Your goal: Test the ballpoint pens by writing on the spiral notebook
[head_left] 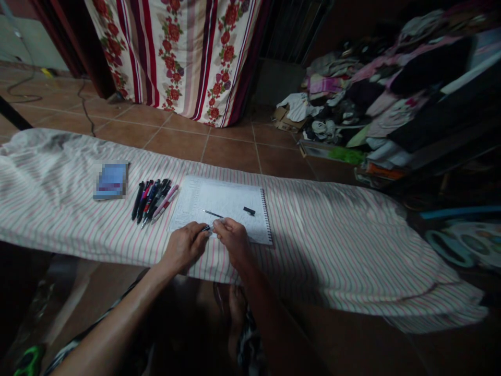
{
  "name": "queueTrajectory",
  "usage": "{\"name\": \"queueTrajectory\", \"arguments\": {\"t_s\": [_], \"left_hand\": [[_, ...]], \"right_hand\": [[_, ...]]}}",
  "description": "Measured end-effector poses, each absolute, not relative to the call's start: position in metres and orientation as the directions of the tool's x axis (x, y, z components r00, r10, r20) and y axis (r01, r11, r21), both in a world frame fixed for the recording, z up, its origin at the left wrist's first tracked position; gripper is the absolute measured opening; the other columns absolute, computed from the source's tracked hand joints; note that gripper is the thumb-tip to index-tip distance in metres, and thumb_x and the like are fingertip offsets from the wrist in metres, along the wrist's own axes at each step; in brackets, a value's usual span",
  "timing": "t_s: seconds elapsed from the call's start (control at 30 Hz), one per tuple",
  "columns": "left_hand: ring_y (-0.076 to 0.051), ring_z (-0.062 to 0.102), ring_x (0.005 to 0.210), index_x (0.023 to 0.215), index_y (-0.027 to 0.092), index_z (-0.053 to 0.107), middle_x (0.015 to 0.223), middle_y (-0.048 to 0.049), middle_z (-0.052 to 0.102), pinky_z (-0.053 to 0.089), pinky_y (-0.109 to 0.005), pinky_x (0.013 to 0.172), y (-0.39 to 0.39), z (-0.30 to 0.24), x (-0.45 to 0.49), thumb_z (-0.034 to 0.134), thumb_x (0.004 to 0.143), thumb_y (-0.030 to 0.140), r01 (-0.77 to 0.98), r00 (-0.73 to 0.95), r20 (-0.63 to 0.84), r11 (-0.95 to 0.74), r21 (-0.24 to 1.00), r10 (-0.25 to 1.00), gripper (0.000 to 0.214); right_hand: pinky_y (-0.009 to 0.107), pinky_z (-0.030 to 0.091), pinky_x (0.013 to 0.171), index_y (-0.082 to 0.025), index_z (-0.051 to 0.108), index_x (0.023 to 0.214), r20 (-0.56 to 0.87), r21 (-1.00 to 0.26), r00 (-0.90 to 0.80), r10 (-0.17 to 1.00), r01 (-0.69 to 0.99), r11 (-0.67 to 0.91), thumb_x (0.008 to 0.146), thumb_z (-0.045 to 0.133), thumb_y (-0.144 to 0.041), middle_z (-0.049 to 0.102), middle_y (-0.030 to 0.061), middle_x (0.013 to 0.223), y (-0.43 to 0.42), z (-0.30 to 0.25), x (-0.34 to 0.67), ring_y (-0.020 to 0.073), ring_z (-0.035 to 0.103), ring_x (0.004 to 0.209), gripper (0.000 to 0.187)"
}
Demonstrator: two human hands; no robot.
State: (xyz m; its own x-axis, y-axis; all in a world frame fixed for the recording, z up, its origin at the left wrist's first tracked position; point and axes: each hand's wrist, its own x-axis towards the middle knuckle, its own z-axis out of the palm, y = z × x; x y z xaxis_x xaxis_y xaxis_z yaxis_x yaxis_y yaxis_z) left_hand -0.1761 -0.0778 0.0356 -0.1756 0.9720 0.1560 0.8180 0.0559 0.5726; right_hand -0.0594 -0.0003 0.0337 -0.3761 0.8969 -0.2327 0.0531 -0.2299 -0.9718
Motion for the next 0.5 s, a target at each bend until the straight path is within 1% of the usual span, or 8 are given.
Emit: {"name": "queueTrajectory", "arguments": {"t_s": [0.17,0.27,0.33,0.4,0.5], "left_hand": [[-0.017,0.062,0.081,0.098,0.020,0.063,0.087,-0.0050,0.067,0.046,-0.027,0.071,-0.0767,0.0344,-0.1775,0.038,0.088,0.036,0.773,-0.206,0.123,0.085,0.628,0.971,0.031],[-0.019,0.062,0.090,0.107,0.023,0.060,0.098,-0.0041,0.068,0.046,-0.028,0.078,-0.0764,0.0334,-0.1781,0.043,0.086,0.039,0.740,-0.214,0.099,0.095,0.665,0.972,0.032],[-0.019,0.061,0.095,0.111,0.022,0.058,0.104,-0.0044,0.067,0.046,-0.029,0.081,-0.0769,0.0324,-0.1782,0.045,0.085,0.038,0.728,-0.221,0.103,0.094,0.679,0.970,0.034],[-0.020,0.062,0.093,0.110,0.020,0.058,0.103,-0.0052,0.068,0.047,-0.029,0.080,-0.0777,0.0314,-0.1780,0.044,0.085,0.036,0.725,-0.238,0.109,0.102,0.681,0.965,0.033],[-0.019,0.063,0.088,0.104,0.019,0.061,0.096,-0.0052,0.069,0.047,-0.028,0.076,-0.0788,0.0301,-0.1778,0.041,0.087,0.036,0.721,-0.253,0.118,0.105,0.685,0.960,0.032]], "right_hand": [[0.022,0.028,0.044,-0.019,0.053,0.059,-0.213,-0.976,-0.381,0.899,0.043,-0.213,0.064,0.060,-0.039,0.050,-0.0053,0.050,0.0006,0.0326,-0.0599,0.0081,0.040,0.045,0.022],[0.022,0.029,0.044,-0.018,0.053,0.058,-0.214,-0.976,-0.367,0.905,0.039,-0.215,0.064,0.059,-0.040,0.050,-0.0049,0.050,0.0026,0.0327,-0.0587,0.0080,0.039,0.044,0.023],[0.022,0.029,0.044,-0.018,0.053,0.058,-0.217,-0.975,-0.353,0.910,0.042,-0.216,0.064,0.059,-0.040,0.051,-0.0043,0.051,0.0034,0.0334,-0.0580,0.0080,0.040,0.045,0.024],[0.022,0.029,0.044,-0.018,0.053,0.059,-0.212,-0.977,-0.354,0.911,0.049,-0.208,0.064,0.059,-0.040,0.053,-0.0035,0.053,0.0033,0.0347,-0.0575,0.0082,0.041,0.045,0.024],[0.022,0.030,0.045,-0.018,0.054,0.060,-0.196,-0.980,-0.361,0.912,0.058,-0.188,0.066,0.058,-0.038,0.054,-0.0029,0.055,0.0021,0.0366,-0.0575,0.0086,0.042,0.047,0.022]]}}
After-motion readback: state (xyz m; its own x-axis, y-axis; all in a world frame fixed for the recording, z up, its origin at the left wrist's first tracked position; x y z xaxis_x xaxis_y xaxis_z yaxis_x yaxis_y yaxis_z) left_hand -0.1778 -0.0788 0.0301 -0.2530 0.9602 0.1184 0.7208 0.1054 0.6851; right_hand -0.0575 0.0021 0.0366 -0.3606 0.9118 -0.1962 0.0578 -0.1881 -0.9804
